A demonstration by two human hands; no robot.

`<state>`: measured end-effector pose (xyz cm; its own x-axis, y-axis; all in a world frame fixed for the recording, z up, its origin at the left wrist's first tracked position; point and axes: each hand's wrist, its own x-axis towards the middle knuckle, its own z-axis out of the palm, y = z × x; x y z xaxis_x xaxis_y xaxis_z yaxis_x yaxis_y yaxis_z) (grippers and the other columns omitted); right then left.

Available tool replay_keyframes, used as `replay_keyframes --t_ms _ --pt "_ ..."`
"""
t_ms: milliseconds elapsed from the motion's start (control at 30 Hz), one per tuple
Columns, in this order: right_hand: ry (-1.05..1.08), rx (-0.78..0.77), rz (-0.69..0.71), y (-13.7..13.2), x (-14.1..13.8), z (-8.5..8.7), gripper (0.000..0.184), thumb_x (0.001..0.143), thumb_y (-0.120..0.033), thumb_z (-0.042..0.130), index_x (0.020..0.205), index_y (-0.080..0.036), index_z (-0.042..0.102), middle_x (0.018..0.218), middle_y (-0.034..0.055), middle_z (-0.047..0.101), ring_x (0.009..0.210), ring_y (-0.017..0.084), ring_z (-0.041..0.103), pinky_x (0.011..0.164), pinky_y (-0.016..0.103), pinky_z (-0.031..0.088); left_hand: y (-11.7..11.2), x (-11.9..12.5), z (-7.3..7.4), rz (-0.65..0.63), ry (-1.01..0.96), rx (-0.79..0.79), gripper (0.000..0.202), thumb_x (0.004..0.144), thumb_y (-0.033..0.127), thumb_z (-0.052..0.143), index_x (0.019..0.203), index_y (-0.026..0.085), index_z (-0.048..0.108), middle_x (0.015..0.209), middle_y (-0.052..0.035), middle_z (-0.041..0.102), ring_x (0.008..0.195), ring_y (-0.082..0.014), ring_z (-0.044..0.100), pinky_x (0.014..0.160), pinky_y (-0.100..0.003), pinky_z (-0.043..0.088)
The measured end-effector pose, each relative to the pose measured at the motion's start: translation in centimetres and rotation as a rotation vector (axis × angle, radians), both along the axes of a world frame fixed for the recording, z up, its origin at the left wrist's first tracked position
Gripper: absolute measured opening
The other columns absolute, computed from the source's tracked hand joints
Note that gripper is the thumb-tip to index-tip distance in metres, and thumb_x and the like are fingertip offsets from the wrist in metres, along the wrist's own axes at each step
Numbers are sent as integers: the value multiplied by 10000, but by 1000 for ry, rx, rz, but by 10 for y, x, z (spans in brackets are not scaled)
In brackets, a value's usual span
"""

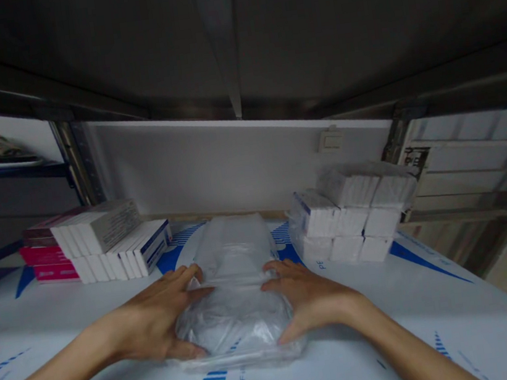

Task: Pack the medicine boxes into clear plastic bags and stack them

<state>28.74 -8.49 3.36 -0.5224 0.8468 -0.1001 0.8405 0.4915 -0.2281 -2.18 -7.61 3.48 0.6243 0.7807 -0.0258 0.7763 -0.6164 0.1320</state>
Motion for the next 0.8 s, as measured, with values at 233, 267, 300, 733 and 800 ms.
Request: replay_keyframes --t_ms 233,267,300,733,800 --pt "409 160 73 -4 -16 27 322 792 -504 781 1051 -315 756 1483 50 535 1377 285 480 1145 487 389 -9 -7 19 -193 -291 291 466 912 598 596 1205 256 718 1484 -117 516 1354 -315 495 1098 -466 435" --pt "447 182 97 -3 -24 33 285 816 -499 760 1024 -304 758 1443 53 570 1336 276 520 1127 478 407 -10 -10 21 -179 -339 309 416 959 551 542 1168 239 720 1386 -110 600 1263 -277 575 1049 -423 475" --pt "472 199 129 0 -33 38 265 836 -492 742 1009 -291 756 1391 57 611 1288 265 560 1107 465 426 -10 -14 22 -139 -384 328 387 990 506 496 1130 223 719 1258 -97 674 1141 -242 645 975 -381 512" --pt "138 413 422 86 -199 66 214 876 -225 635 1044 -165 755 1065 109 760 999 244 689 908 339 497 51 -133 23 930 -269 960 546 901 503 576 1354 197 600 1328 -204 608 1185 -420 539 897 -492 456" --pt "144 411 440 93 -218 66 201 870 -205 629 1023 -170 755 1037 96 764 989 227 689 895 319 490 57 -140 30 1010 -180 860 611 893 541 565 1389 186 559 1239 -226 652 1128 -438 570 866 -504 448"
